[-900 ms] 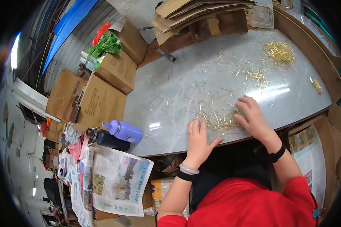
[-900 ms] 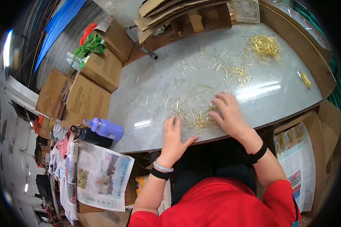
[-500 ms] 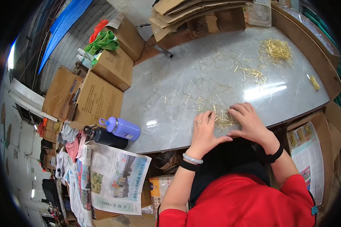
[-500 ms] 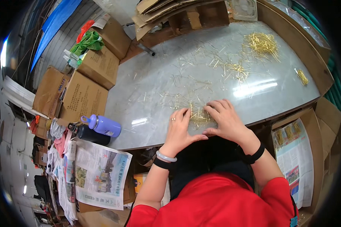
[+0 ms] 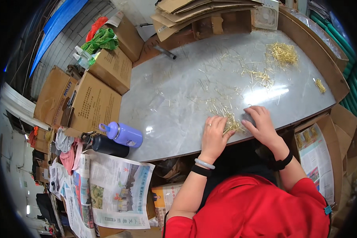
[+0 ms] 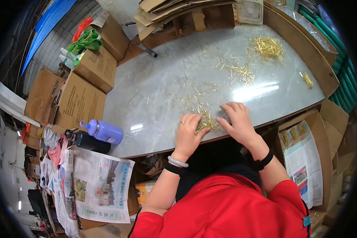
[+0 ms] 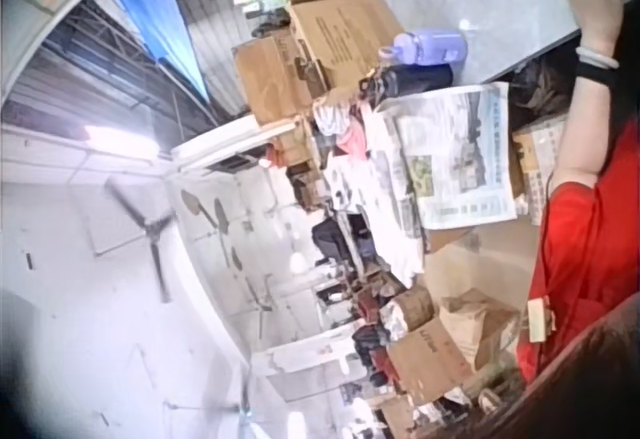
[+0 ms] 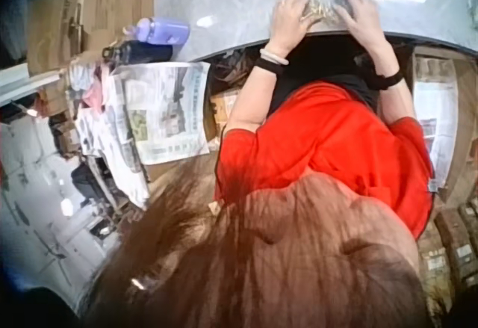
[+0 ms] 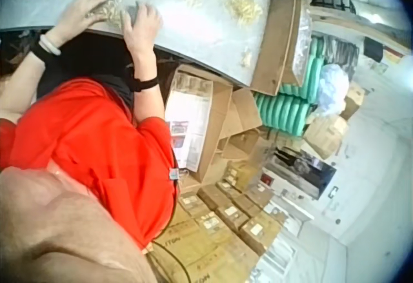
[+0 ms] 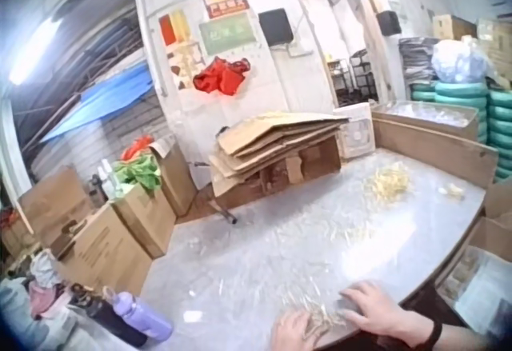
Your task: Sorting and bagging small gold-colored metal components at a workbench.
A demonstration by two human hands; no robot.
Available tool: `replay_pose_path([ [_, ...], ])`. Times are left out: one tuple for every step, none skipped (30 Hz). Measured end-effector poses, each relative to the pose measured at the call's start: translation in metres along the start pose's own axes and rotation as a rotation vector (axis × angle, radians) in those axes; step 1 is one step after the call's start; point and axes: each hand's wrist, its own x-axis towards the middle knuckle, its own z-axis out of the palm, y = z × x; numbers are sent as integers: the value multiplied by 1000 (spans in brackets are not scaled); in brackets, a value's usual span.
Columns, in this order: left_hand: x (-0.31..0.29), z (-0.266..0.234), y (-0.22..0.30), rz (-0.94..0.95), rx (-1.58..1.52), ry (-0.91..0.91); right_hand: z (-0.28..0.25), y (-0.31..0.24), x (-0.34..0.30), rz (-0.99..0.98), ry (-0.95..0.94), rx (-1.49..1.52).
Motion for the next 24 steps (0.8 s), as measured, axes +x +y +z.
replay_pose_path([
  [-1,0,1,15,7,15,1,1,8,-22,-61,11],
  [-1,0,2,30,14,29,3,3,17,-44,-123,22],
  [-1,-1,1,30,15,26,8,4,31,-122,-197,20],
  [-1,-1,1,32,15,22,12,3,50,-198,-270,15],
  [-1,-1,0,33,15,18,16,4,66,-276,-343,10],
  [0,-1,2,47,29,16,19,7,77,-338,-393,-41],
  [2,1,4,63,39,14,23,14,85,-398,-444,-97],
  [4,3,7,80,47,12,24,19,89,-455,-496,-154],
  [4,3,7,69,51,19,27,21,92,-350,-474,-215],
  [3,4,7,60,53,25,27,25,94,-243,-450,-277],
  [3,5,8,53,53,31,25,29,95,-133,-423,-339],
  [2,4,7,52,55,27,19,29,94,-138,-404,-262],
  [0,3,5,47,64,21,14,25,88,-145,-385,-177],
  [-2,1,3,42,72,15,7,21,81,-151,-367,-92],
  [-2,-1,3,42,52,2,-4,15,69,-108,-343,-137],
  [-1,-6,7,46,31,-12,-15,7,55,-63,-315,-184],
  [-1,-9,8,45,17,-28,-16,2,42,-100,-298,-174],
  [0,-9,10,48,24,-22,-18,-4,27,-130,-280,-171],
  [-1,-7,11,52,26,-25,-19,-6,16,-152,-265,-168],
  [0,-5,12,55,30,-27,-13,-6,11,-181,-249,-125],
  [-1,-2,11,46,56,-41,-2,-7,7,-209,-238,-81],
  [-2,0,9,36,82,-54,5,-9,6,-236,-225,-36],
  [-3,2,7,27,110,-67,5,-9,8,-250,-229,44],
  [-3,3,7,31,122,-65,5,-6,13,-174,-203,71],
])
